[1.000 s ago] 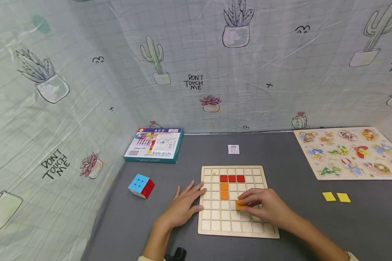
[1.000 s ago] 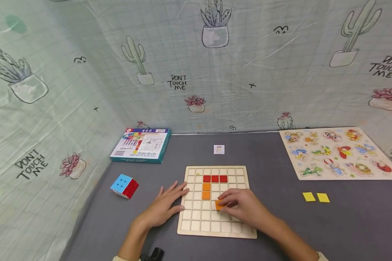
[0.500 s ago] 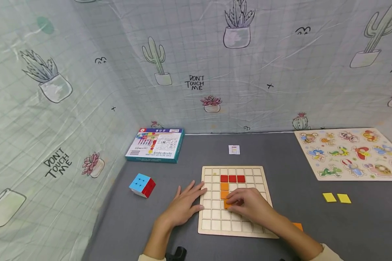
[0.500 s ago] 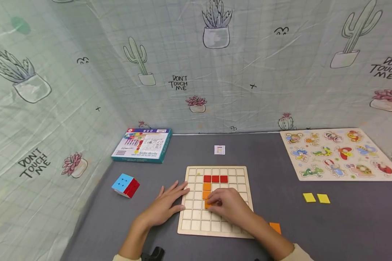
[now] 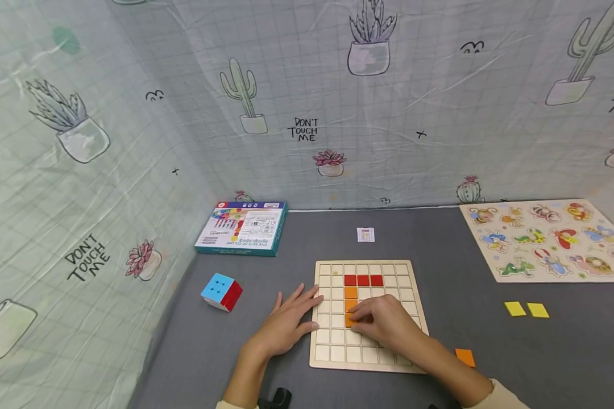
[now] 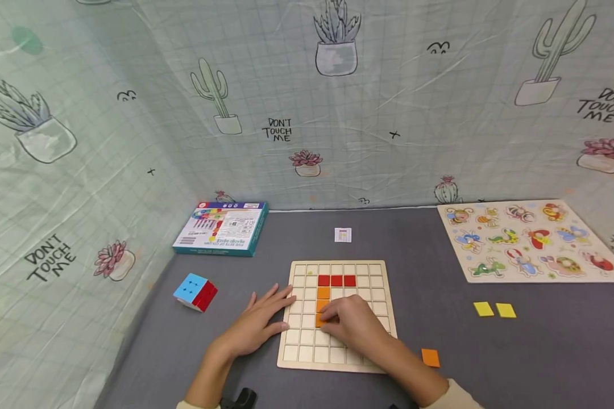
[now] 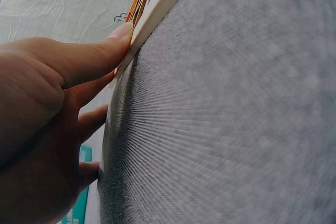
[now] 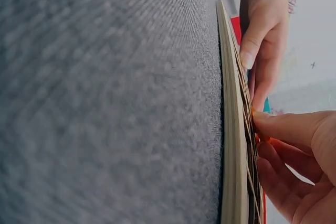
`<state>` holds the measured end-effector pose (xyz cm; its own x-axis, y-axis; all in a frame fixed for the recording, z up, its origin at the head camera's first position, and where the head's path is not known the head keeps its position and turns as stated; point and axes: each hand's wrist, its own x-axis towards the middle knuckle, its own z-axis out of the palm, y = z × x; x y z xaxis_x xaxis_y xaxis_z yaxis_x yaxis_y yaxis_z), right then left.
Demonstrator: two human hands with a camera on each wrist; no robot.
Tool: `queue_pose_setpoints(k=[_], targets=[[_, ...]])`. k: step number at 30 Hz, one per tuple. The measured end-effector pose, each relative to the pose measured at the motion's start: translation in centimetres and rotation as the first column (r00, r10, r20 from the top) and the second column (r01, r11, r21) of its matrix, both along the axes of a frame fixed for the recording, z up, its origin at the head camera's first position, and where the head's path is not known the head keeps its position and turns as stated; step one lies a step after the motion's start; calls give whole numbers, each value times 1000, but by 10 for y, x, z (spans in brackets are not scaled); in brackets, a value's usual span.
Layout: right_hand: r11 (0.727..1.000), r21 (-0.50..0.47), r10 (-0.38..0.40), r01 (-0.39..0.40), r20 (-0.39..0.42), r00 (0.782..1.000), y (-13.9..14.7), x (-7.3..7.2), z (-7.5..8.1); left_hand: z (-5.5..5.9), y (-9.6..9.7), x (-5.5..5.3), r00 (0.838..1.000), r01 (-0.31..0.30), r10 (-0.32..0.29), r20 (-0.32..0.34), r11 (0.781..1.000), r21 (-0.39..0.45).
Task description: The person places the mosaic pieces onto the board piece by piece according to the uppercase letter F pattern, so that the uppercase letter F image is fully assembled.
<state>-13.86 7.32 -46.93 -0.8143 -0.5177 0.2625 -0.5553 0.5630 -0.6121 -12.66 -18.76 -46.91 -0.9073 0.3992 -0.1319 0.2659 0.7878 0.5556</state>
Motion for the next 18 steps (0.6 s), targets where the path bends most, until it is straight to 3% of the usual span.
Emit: queue_pose_setpoints(k=[11, 18], targets=[[997, -24, -76, 76, 2, 997, -5, 3, -2, -2, -1, 1, 1000, -7, 7, 0, 1000, -6], [997, -16, -79, 78, -14, 997, -6, 4, -1, -4, 0, -2, 1000, -8, 8, -4, 1000, -13]])
